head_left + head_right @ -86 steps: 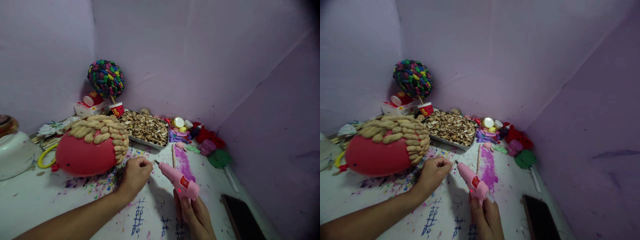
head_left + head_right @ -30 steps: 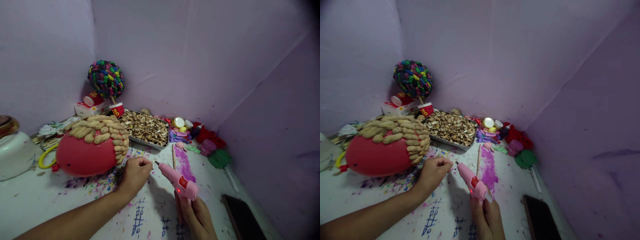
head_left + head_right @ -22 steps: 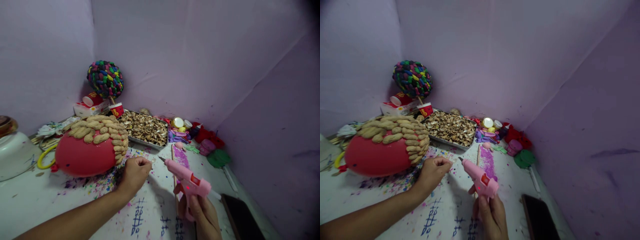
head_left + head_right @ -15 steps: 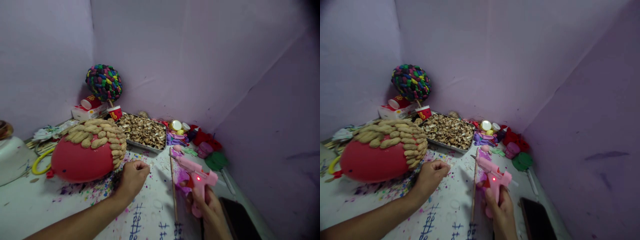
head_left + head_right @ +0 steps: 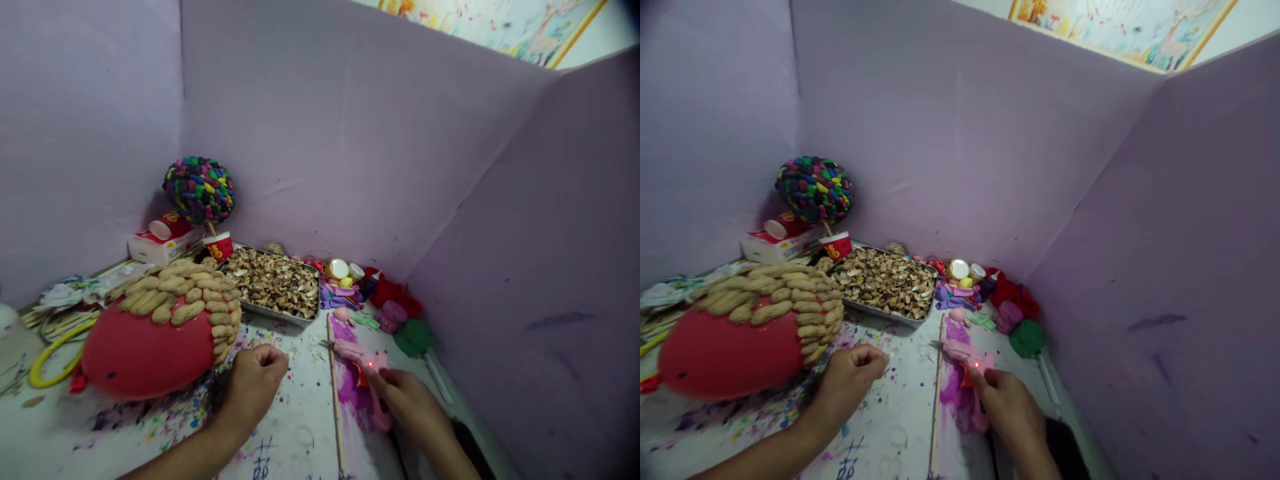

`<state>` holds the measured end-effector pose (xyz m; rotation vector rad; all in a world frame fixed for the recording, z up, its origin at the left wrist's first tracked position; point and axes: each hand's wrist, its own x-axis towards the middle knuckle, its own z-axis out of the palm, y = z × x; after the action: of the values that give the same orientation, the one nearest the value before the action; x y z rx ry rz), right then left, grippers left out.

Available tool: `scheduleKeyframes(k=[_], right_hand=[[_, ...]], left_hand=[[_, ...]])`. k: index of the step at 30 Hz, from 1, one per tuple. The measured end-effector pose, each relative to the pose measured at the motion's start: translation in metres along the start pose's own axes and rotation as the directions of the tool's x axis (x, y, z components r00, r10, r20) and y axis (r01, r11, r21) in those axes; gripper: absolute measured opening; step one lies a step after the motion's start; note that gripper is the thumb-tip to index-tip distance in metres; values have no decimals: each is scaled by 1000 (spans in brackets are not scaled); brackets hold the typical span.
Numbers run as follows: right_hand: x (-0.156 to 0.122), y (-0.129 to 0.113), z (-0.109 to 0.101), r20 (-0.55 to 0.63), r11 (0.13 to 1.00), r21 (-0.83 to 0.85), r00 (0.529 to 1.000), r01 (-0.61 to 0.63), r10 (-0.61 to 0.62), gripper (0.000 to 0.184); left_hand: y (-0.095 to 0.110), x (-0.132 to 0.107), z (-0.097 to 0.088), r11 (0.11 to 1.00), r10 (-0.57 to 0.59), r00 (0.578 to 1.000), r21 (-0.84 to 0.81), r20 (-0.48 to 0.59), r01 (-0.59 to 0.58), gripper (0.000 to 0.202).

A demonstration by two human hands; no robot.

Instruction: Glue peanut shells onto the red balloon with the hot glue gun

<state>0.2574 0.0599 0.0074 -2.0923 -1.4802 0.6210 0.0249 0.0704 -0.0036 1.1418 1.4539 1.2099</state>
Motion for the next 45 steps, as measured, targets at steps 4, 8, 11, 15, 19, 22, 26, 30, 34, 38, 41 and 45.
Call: scheduleKeyframes(k=[4,8,11,15,19,22,26,30,34,38,41,45], right_hand=[[-15,-28,-13,-72,971,-239,996,24,-43,35],[-22,-63,9,159,938,299,960,175,-230,39],[-29,-96,30,256,852,509,924,121,-284,38],[-38,-136,53,354,773,633,904,-43,-239,51],[-35,-160,78,505,670,704,828,-235,-241,58],[-31,-169,94,591,587,741,730,-325,-342,60],[-36,-177,109,607,486,782,655,-390,-450,67],[-48,-175,107,526,400,848,640,-346,-560,76],[-60,-160,82,521,502,815,744,-288,-419,86],[-68,-144,58,456,575,783,847,-236,-273,85],[-69,-139,57,413,574,786,886,-231,-210,84],[-72,-136,74,305,576,808,926,-126,-224,85]], left_hand=[[33,-19,-4,997,68,995,-49,66,-65,18],[89,-36,-36,985,147,984,-106,102,-137,19],[123,-35,-84,951,285,958,-122,-14,-285,18],[140,-10,-149,858,444,772,-32,-455,-513,10],[130,32,-180,904,359,786,-23,-503,-427,13],[113,60,-184,939,208,841,-138,-499,-315,14],[97,78,-178,944,91,875,-239,-475,-228,14],[95,75,-166,929,51,915,-317,-400,-191,16],[93,62,-147,927,81,959,-332,-271,-172,17],[90,38,-129,951,135,971,-249,-195,-183,15],[93,6,-129,912,409,866,160,-287,-378,14],[94,-43,-136,422,850,525,645,-37,-637,13]])
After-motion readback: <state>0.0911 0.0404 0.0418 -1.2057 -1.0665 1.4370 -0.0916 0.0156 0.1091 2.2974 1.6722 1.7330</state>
